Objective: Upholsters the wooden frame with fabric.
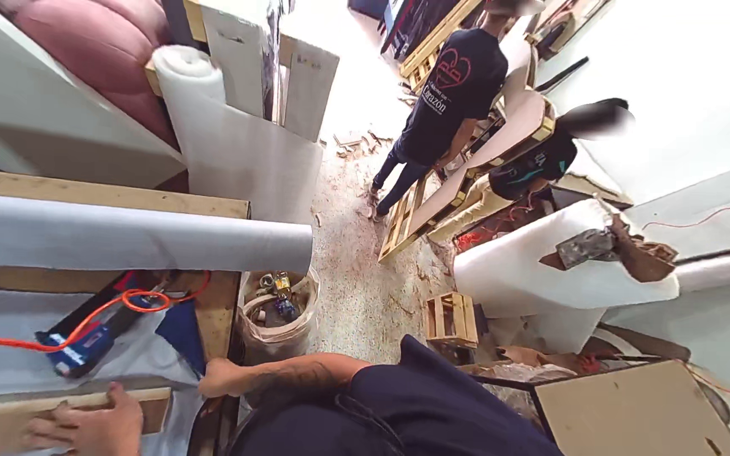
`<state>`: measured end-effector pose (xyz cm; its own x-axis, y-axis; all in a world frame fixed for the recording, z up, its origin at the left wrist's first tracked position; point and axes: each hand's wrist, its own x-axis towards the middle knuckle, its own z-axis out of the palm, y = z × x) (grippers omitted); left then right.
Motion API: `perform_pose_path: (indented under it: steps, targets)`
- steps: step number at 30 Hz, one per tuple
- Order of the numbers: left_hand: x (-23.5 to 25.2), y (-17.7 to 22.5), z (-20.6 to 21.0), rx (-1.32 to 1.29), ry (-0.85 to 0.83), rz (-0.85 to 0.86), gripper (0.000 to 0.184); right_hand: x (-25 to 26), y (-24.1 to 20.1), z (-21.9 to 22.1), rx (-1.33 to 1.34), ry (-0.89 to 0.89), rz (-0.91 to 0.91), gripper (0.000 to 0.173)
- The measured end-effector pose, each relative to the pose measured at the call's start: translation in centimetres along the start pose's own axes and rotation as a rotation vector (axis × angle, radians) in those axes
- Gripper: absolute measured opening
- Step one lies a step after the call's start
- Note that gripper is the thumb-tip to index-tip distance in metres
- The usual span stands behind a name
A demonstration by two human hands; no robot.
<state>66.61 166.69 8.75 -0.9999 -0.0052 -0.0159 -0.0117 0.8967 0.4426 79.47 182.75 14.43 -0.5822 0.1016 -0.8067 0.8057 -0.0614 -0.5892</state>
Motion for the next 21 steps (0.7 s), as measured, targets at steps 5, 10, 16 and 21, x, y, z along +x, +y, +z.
perform_pose_path:
  steps: [5, 10, 16, 21]
  targets:
    - [0.1, 0.6, 1.2, 0.094, 0.054, -0.027, 0.084, 1.4, 1.2, 0.3, 0.087, -0.033, 0.010, 0.032]
    - [0.5, 0.4, 1.9, 0.143, 0.065, -0.049, 0.081, 1.5, 0.9, 0.9, 0.103, -0.188, 0.093, 0.044]
    - [0.9, 0.1, 2.5, 0.170, 0.067, -0.054, 0.081, 3.0, 1.4, 0.1, 0.086, -0.302, 0.091, 0.039]
    - [1.0, 0.3, 3.1, 0.243, 0.036, -0.033, 0.083, 3.3, 1.1, -0.9, 0.083, -0.290, 0.105, 0.043]
